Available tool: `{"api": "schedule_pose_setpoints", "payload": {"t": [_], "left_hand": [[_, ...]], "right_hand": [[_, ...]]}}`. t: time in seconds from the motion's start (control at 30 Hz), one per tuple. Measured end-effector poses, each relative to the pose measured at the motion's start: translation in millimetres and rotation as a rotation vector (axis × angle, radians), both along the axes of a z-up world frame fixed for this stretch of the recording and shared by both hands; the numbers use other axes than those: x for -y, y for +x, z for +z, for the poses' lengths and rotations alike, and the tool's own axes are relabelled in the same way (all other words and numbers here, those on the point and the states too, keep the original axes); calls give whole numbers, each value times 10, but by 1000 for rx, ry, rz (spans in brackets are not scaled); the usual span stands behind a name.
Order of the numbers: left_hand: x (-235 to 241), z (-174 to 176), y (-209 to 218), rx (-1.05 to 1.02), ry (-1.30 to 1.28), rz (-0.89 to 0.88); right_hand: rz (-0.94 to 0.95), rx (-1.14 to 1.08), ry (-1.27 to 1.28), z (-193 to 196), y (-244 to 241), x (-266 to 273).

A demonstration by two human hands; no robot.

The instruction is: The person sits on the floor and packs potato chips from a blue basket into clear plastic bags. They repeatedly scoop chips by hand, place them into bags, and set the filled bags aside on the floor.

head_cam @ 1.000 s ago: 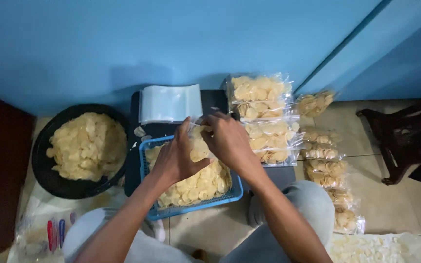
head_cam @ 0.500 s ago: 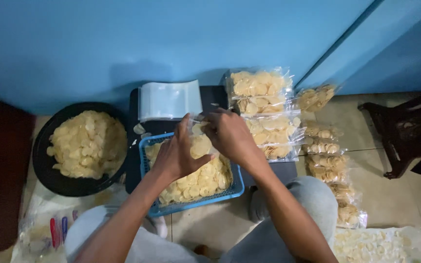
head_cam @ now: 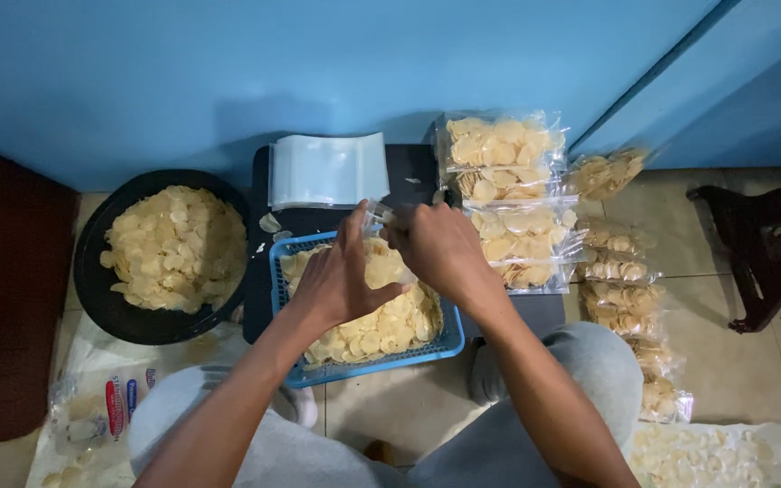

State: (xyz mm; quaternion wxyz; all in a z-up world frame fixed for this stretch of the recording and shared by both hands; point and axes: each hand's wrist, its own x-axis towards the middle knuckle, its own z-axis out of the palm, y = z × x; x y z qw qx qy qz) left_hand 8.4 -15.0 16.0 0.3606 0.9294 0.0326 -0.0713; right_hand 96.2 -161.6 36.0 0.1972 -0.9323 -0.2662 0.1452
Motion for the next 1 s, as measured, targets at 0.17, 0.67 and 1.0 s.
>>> {"api": "schedule_pose_setpoints", "payload": {"t": [0.17, 0.67, 1.0], "left_hand": [[-6, 44, -3, -46, 16, -3], [-56, 132, -37, -104, -34, 61], [-135, -246, -159, 310, -208, 206]], "right_hand": [[-31, 47, -76, -192, 28, 1], [-89, 45, 128, 90, 213, 423], [152, 38, -551, -2208, 24, 304]]}}
